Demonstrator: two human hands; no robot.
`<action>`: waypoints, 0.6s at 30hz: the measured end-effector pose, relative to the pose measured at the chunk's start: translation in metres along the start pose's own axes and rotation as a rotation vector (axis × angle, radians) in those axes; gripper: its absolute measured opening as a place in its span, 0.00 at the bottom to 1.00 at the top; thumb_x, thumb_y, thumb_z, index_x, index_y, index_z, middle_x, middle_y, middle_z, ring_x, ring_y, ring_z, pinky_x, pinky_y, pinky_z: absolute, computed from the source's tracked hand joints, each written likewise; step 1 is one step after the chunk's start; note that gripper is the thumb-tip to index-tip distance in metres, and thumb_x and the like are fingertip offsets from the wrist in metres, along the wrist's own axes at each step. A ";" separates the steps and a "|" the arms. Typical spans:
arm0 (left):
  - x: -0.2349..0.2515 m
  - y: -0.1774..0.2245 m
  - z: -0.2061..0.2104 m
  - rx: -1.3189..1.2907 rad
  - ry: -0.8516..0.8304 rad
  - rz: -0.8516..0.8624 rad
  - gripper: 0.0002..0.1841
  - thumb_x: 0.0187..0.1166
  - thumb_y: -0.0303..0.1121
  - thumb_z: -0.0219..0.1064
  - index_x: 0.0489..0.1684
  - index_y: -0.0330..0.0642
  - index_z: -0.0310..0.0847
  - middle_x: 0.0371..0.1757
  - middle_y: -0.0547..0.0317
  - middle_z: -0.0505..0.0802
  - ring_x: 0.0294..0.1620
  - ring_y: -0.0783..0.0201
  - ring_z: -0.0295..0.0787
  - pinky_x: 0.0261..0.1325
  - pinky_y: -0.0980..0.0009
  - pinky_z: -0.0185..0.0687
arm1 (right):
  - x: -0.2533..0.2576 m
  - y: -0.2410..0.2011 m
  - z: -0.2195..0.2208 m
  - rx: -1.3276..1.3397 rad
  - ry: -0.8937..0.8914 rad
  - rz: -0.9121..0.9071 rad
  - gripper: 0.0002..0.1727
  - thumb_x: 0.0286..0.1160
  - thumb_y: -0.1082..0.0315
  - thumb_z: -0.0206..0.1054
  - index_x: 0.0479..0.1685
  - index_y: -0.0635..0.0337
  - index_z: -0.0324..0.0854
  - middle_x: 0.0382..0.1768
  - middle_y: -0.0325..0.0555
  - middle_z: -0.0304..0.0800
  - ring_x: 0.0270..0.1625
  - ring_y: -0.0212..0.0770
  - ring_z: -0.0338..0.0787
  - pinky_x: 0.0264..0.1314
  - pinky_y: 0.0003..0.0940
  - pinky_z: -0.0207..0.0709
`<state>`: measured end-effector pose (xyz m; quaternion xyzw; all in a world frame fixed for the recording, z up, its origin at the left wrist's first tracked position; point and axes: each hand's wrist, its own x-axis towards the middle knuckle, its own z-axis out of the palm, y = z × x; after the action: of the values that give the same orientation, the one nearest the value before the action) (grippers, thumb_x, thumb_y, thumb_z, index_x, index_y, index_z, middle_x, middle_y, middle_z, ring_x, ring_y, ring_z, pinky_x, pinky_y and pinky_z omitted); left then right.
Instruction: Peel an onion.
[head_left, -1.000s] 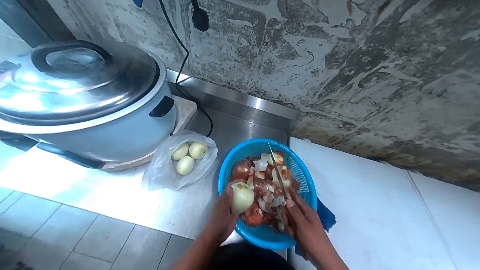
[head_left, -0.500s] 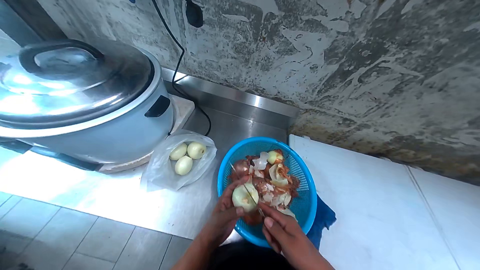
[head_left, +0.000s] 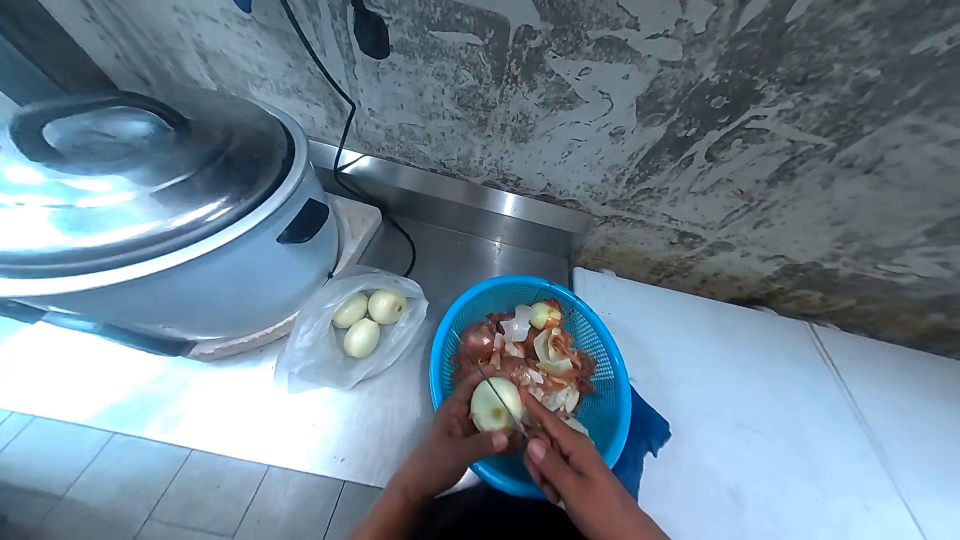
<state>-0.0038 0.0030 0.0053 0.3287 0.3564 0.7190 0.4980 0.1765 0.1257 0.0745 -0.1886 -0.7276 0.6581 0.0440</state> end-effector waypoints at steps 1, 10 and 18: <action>0.000 -0.001 0.003 0.025 0.031 0.031 0.42 0.66 0.25 0.80 0.84 0.32 0.60 0.80 0.43 0.77 0.73 0.47 0.82 0.72 0.50 0.84 | -0.001 0.002 0.001 0.005 -0.002 -0.011 0.38 0.91 0.54 0.53 0.94 0.64 0.48 0.27 0.40 0.81 0.23 0.34 0.77 0.25 0.31 0.76; -0.004 -0.006 0.013 0.152 0.180 0.039 0.46 0.57 0.18 0.82 0.81 0.29 0.58 0.74 0.42 0.83 0.71 0.48 0.84 0.72 0.52 0.85 | -0.005 0.003 0.005 -0.237 0.027 0.022 0.42 0.88 0.48 0.57 0.93 0.65 0.49 0.31 0.42 0.84 0.27 0.34 0.80 0.33 0.37 0.81; -0.006 -0.009 0.017 0.241 0.239 0.049 0.46 0.51 0.19 0.83 0.77 0.30 0.62 0.71 0.45 0.86 0.70 0.50 0.86 0.70 0.54 0.87 | -0.008 0.004 0.008 -0.353 0.066 -0.026 0.42 0.88 0.46 0.56 0.93 0.63 0.53 0.39 0.46 0.90 0.32 0.35 0.85 0.40 0.40 0.86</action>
<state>0.0167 0.0032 0.0059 0.3066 0.4885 0.7170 0.3915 0.1825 0.1160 0.0714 -0.2055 -0.8324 0.5129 0.0429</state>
